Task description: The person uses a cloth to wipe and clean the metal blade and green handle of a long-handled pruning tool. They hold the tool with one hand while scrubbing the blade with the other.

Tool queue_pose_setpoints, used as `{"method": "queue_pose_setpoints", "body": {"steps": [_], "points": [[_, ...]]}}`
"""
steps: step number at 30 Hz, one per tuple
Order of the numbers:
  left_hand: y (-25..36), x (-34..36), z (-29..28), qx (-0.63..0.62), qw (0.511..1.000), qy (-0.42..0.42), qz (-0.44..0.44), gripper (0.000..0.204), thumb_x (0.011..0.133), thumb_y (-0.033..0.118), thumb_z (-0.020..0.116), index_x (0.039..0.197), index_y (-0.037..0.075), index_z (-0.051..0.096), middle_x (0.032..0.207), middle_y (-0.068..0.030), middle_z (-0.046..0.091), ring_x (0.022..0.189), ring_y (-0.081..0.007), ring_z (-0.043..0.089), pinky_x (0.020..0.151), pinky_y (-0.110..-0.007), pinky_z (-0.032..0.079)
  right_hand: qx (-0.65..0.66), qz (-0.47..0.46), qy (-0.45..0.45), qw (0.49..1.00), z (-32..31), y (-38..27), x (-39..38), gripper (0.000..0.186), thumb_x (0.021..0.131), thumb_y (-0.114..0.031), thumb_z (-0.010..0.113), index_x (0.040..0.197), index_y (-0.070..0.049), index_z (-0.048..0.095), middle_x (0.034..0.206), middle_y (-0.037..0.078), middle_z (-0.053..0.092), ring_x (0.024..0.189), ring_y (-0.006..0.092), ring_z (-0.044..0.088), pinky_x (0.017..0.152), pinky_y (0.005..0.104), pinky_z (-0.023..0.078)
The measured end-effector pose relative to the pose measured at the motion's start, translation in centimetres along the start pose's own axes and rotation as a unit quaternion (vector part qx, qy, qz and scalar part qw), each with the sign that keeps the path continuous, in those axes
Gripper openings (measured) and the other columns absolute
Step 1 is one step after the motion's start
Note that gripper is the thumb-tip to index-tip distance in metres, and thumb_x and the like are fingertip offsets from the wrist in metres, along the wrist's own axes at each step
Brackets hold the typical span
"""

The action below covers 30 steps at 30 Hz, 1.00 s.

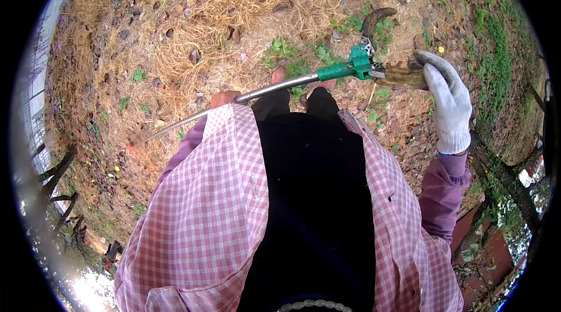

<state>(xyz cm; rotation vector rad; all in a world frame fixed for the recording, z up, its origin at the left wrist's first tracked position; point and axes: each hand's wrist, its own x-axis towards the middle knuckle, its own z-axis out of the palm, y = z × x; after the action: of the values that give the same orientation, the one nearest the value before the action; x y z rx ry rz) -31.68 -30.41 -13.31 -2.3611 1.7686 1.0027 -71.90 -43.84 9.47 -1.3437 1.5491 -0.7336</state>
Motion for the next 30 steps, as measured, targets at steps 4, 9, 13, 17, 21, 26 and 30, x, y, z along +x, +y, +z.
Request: {"method": "queue_pose_setpoints", "body": {"steps": [4,9,13,17,21,26,30], "points": [[-0.3,-0.1,0.0,-0.006,1.000,0.003,0.025,0.026,0.077,0.042,0.064,0.070,0.017,0.067,0.065,-0.0091,0.062,0.063,-0.0271,0.062,0.062,-0.036,0.050,-0.021,0.013,-0.019,1.000,0.3,-0.1,-0.2,0.023,0.088,-0.010,0.058,0.108,0.000,0.060,0.099,0.005,0.063,0.087,0.0106,0.058,0.072,0.0230,0.049],[-2.0,0.7,1.2,0.090,0.991,-0.096,0.000,0.037,0.085,0.048,0.050,0.078,0.014,0.064,0.075,-0.0090,0.061,0.071,-0.0234,0.060,0.070,-0.034,0.048,-0.452,-0.292,-0.111,0.835,0.0,-3.9,0.7,0.028,0.077,-0.023,0.069,0.097,-0.004,0.065,0.089,0.011,0.064,0.078,0.0235,0.062,0.068,0.0323,0.050],[0.8,-0.9,-0.9,0.062,0.993,-0.090,-0.050,0.044,0.087,0.053,0.046,0.080,0.013,0.064,0.079,-0.0120,0.062,0.075,-0.0286,0.060,0.073,-0.038,0.047,-0.595,-0.146,-0.274,0.741,1.7,-5.3,1.3,0.035,0.075,-0.043,0.065,0.078,-0.008,0.062,0.070,0.012,0.061,0.069,0.0297,0.061,0.059,0.0409,0.048],[2.1,-2.4,-0.8,0.018,0.999,0.013,-0.049,0.036,0.083,0.046,0.056,0.074,0.012,0.065,0.069,-0.0138,0.061,0.066,-0.0338,0.061,0.065,-0.041,0.048,-0.594,-0.162,-0.293,0.731,1.6,-3.3,1.4,0.037,0.079,-0.044,0.059,0.072,-0.008,0.056,0.053,0.012,0.055,0.053,0.0320,0.058,0.049,0.0428,0.046],[1.6,-3.4,-0.3,-0.027,0.994,0.105,0.015,0.028,0.078,0.036,0.066,0.064,0.011,0.063,0.056,-0.0125,0.057,0.053,-0.0323,0.058,0.055,-0.041,0.047,-0.592,-0.225,-0.310,0.709,1.6,-3.4,1.0,0.037,0.078,-0.042,0.060,0.064,-0.009,0.051,0.049,0.010,0.051,0.050,0.0302,0.057,0.046,0.0406,0.044],[0.3,-3.1,0.6,-0.034,0.987,0.142,0.070,0.027,0.074,0.033,0.070,0.059,0.011,0.063,0.050,-0.0113,0.054,0.049,-0.0304,0.056,0.051,-0.040,0.045,-0.562,-0.274,-0.357,0.694,2.0,-3.0,1.9,0.036,0.075,-0.041,0.062,0.063,-0.009,0.052,0.048,0.010,0.050,0.047,0.0296,0.055,0.045,0.0387,0.044],[0.4,-2.9,0.6,-0.044,0.982,0.170,0.065,0.026,0.071,0.029,0.072,0.054,0.012,0.062,0.046,-0.0102,0.052,0.043,-0.0283,0.053,0.047,-0.038,0.044,-0.508,-0.242,-0.390,0.729,2.5,-3.4,3.8,0.033,0.074,-0.036,0.065,0.063,-0.007,0.055,0.050,0.011,0.051,0.049,0.0297,0.056,0.046,0.0375,0.045]]}}
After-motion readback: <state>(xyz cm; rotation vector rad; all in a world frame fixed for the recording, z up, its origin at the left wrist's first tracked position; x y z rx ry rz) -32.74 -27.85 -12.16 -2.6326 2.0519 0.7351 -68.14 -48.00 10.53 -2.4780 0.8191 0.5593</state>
